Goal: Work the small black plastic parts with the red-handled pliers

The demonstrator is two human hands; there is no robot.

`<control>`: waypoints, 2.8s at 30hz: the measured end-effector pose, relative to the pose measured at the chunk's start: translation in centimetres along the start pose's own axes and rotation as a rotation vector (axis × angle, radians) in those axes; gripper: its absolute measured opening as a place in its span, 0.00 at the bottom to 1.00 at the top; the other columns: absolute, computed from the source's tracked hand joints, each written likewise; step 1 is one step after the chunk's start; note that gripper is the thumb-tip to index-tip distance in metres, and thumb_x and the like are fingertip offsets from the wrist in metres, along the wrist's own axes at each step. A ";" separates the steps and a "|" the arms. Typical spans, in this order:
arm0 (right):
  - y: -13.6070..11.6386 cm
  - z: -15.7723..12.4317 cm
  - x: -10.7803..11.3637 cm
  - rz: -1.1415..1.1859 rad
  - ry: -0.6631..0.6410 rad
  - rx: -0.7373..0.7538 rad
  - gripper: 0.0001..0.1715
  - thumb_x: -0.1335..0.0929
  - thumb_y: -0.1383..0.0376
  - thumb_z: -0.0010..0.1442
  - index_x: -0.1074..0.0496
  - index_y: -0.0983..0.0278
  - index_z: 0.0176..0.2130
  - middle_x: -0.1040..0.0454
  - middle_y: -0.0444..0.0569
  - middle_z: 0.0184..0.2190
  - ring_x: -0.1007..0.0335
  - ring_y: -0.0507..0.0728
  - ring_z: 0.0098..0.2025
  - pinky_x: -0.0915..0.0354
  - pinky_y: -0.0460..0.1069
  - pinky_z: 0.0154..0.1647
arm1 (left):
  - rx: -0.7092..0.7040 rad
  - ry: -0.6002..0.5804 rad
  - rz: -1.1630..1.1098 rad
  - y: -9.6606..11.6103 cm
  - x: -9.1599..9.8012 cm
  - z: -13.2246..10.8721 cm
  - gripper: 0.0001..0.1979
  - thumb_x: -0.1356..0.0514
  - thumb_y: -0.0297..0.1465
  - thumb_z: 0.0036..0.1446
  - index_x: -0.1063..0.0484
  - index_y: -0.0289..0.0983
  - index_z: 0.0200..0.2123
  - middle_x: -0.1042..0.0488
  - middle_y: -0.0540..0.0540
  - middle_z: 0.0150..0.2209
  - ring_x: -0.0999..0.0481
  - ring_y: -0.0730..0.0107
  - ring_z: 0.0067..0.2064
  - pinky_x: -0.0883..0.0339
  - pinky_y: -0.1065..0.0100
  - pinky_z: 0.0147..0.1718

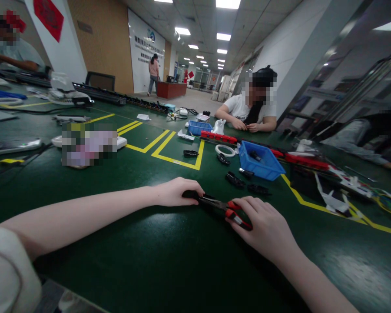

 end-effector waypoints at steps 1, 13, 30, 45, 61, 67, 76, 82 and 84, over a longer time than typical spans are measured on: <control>-0.1 0.0 0.1 -0.031 0.017 0.018 0.17 0.32 0.59 0.58 0.29 0.65 0.46 0.24 0.54 0.42 0.28 0.60 0.40 0.35 0.53 0.39 | -0.003 0.004 -0.003 0.0 0.0 0.0 0.13 0.36 0.26 0.57 0.28 0.35 0.46 0.25 0.42 0.49 0.24 0.65 0.49 0.31 0.65 0.48; -0.2 -0.1 0.8 -0.049 0.093 0.052 0.17 0.34 0.59 0.59 0.28 0.65 0.46 0.23 0.53 0.42 0.27 0.61 0.42 0.44 0.60 0.54 | 0.027 -0.009 -0.024 -0.1 0.0 0.0 0.14 0.36 0.27 0.58 0.28 0.36 0.48 0.24 0.43 0.48 0.24 0.66 0.48 0.31 0.64 0.48; 0.3 0.3 0.1 0.108 -0.032 -0.043 0.18 0.33 0.53 0.59 0.27 0.61 0.44 0.21 0.49 0.38 0.27 0.59 0.40 0.39 0.59 0.48 | 0.014 -0.024 0.027 0.1 -0.2 -0.1 0.14 0.38 0.27 0.60 0.29 0.36 0.50 0.25 0.43 0.49 0.24 0.66 0.49 0.31 0.66 0.49; -0.2 0.1 0.9 -0.043 0.015 0.018 0.20 0.33 0.53 0.59 0.26 0.63 0.44 0.22 0.53 0.40 0.28 0.61 0.40 0.41 0.60 0.50 | 0.021 -0.031 -0.010 -0.3 -0.4 0.0 0.14 0.39 0.27 0.61 0.29 0.37 0.50 0.25 0.43 0.50 0.25 0.65 0.51 0.31 0.63 0.51; -0.9 -0.2 1.3 -0.091 0.059 0.053 0.22 0.34 0.56 0.60 0.27 0.67 0.47 0.24 0.57 0.41 0.28 0.61 0.39 0.33 0.54 0.37 | -0.009 -0.039 0.000 0.5 0.0 0.1 0.15 0.38 0.25 0.58 0.29 0.36 0.49 0.25 0.42 0.49 0.24 0.65 0.50 0.31 0.64 0.50; -0.8 -0.2 1.2 -0.080 0.059 0.041 0.22 0.34 0.56 0.60 0.27 0.68 0.48 0.25 0.59 0.45 0.27 0.62 0.41 0.31 0.55 0.39 | -0.003 -0.048 0.021 0.3 -0.2 0.1 0.15 0.38 0.25 0.59 0.29 0.36 0.50 0.25 0.42 0.50 0.25 0.65 0.51 0.32 0.64 0.50; 0.2 -0.1 0.0 0.107 -0.041 -0.067 0.19 0.33 0.54 0.59 0.27 0.62 0.46 0.24 0.51 0.40 0.26 0.57 0.38 0.28 0.51 0.35 | -0.019 -0.058 0.077 0.3 -0.5 -0.1 0.14 0.41 0.25 0.61 0.32 0.35 0.51 0.28 0.40 0.52 0.27 0.62 0.54 0.32 0.61 0.52; 0.0 0.0 0.1 0.082 -0.037 -0.056 0.19 0.33 0.55 0.59 0.27 0.62 0.46 0.23 0.51 0.39 0.26 0.57 0.37 0.29 0.51 0.35 | -0.049 -0.040 0.122 0.6 -0.4 -0.4 0.13 0.42 0.25 0.62 0.31 0.35 0.50 0.29 0.39 0.54 0.29 0.62 0.56 0.34 0.61 0.55; -0.1 0.2 0.1 0.074 -0.036 -0.056 0.18 0.33 0.55 0.59 0.27 0.62 0.45 0.23 0.51 0.39 0.26 0.57 0.37 0.29 0.51 0.35 | -0.039 -0.030 0.121 0.4 -0.4 -0.4 0.13 0.42 0.25 0.62 0.31 0.36 0.50 0.28 0.40 0.54 0.28 0.63 0.55 0.34 0.61 0.55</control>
Point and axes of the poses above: each hand's wrist, its own z-axis towards the middle knuckle, its own x-axis out of the back of the hand, y = z × x, the point moved 9 cm from there along z, towards the middle knuckle
